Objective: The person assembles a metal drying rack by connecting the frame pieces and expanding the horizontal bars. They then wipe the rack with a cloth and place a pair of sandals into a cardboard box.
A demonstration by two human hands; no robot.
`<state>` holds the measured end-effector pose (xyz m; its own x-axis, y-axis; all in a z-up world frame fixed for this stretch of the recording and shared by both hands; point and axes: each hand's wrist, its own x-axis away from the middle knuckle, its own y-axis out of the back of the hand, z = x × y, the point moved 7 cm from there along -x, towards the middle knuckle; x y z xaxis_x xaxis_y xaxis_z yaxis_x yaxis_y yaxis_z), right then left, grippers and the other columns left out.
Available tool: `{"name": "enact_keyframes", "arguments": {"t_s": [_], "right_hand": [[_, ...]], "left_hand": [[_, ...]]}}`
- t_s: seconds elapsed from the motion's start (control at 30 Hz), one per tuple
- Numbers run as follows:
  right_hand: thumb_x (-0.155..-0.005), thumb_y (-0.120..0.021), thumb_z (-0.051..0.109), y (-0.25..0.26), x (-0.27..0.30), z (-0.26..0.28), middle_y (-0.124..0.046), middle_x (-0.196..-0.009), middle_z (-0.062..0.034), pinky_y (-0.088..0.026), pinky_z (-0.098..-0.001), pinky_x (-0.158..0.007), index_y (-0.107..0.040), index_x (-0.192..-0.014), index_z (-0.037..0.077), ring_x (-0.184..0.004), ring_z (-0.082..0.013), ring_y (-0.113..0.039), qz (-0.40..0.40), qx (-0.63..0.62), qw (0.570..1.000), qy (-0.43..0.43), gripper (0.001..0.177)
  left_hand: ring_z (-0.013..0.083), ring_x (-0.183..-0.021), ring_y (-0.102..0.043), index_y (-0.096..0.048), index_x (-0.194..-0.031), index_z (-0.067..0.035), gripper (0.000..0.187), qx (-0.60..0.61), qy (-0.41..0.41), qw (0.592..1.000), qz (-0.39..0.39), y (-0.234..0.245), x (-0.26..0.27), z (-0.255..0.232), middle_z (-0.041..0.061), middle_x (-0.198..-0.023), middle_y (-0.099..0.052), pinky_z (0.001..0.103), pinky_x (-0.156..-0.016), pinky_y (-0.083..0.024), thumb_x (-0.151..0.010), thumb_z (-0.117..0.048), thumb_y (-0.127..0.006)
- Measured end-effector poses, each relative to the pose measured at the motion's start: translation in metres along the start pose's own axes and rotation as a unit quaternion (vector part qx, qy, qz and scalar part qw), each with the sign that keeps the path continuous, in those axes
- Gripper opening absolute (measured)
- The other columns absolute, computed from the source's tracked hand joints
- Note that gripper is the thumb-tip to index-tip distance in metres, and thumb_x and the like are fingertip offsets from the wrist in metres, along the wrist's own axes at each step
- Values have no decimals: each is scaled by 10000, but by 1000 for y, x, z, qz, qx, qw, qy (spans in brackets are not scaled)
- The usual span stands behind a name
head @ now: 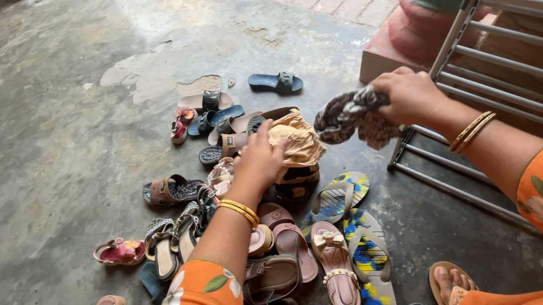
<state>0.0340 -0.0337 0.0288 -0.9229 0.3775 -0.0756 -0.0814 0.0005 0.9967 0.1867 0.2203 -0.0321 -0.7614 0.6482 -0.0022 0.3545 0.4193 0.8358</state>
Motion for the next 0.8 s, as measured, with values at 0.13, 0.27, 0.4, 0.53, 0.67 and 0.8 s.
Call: {"name": "enact_keyframes", "arguments": {"t_s": [0.13,0.27,0.4,0.53,0.67,0.8], "right_hand": [[-798,-730,303,-37,-3,16,-657,-1276,-16,-519,-405,-988,-722,-1231,246,-1242,-251,-596,24,18,999,9,437],[-818,-702,269,-66,-21,27,-645,-1307,-74,-545,-443,-968,-698,-1283,204,-1178,-307,-649,54,-17,998,-32,469],[-814,-712,296,-77,-37,40,-622,-1319,-130,-540,-462,-960,-675,-1315,159,-1148,-359,-650,33,-46,997,-43,521],[-823,-710,312,-94,-61,60,-612,-1345,-127,-540,-456,-964,-683,-1302,153,-1165,-348,-646,29,-62,997,-41,506],[-859,-707,403,-129,-91,80,-571,-1428,-91,-546,-467,-974,-675,-1318,171,-1235,-300,-617,49,-100,993,-44,515],[-750,-803,557,-176,-111,116,-433,-1572,-33,-360,-582,-1149,-709,-1265,223,-1472,-311,-352,84,-31,995,49,621]], "left_hand": [[334,-1228,-637,-462,-1492,-165,629,103,23,994,-33,16,-6,40,162,-1359,-633,437,-1045,-495,-962,-489,-560],[320,-1215,-633,-525,-1428,-165,547,84,35,995,-33,20,11,69,139,-1349,-635,414,-1016,-492,-959,-444,-568],[313,-1293,-564,-535,-1412,-200,520,11,56,998,-13,19,34,77,105,-1403,-593,503,-1052,-427,-951,-432,-591],[295,-1319,-543,-534,-1414,-250,514,-37,75,996,15,20,54,78,60,-1438,-569,547,-1077,-384,-932,-416,-596],[302,-1307,-552,-531,-1420,-246,533,-46,78,996,19,25,63,80,72,-1425,-573,530,-1077,-388,-926,-422,-620],[299,-1290,-568,-561,-1390,-232,531,-21,91,996,4,30,74,96,62,-1406,-588,517,-1060,-407,-894,-404,-646]]}}
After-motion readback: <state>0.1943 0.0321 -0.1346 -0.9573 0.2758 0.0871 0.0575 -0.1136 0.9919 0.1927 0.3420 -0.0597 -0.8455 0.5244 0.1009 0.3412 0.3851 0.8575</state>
